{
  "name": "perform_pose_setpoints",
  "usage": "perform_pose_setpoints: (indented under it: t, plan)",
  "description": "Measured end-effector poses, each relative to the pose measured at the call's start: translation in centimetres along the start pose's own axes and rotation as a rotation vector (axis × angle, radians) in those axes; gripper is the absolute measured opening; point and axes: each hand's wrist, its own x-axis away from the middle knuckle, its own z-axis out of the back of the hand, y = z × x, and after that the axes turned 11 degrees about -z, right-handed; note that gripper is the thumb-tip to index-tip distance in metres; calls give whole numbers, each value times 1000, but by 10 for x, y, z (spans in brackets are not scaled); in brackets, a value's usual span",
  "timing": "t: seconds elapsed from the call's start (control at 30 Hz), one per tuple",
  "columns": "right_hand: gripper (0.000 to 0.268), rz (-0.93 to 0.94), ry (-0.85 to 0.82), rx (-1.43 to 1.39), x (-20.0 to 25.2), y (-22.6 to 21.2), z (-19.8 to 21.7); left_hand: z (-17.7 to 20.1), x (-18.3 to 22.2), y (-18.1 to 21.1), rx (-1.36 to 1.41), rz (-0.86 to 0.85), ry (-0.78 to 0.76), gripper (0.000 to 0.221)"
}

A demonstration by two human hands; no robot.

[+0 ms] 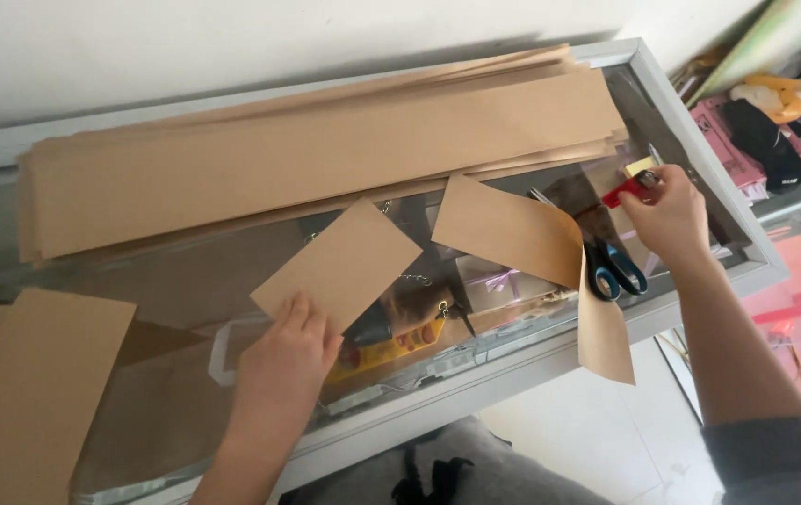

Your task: Folding and cutting brown paper strips into smaller rectangular pieces for packaging, occasionally using a lighter to singe edges.

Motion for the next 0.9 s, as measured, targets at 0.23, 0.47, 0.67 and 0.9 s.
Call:
perform_pose_setpoints:
  t: [0.23, 0.47, 0.67, 0.9]
  plan:
    - [39, -74, -18, -65, 12, -13, -3, 4, 9, -2, 212, 81, 135, 15]
    - [74, 313, 295, -176, 60, -18, 5, -1, 28, 7, 490, 298, 286, 4]
    - [37, 623, 221, -335, 135, -59, -1, -28, 47, 8, 726, 507, 706, 34]
    - [31, 30, -136, 207, 60, 33, -4, -2, 51, 1, 1355, 1109, 747, 24]
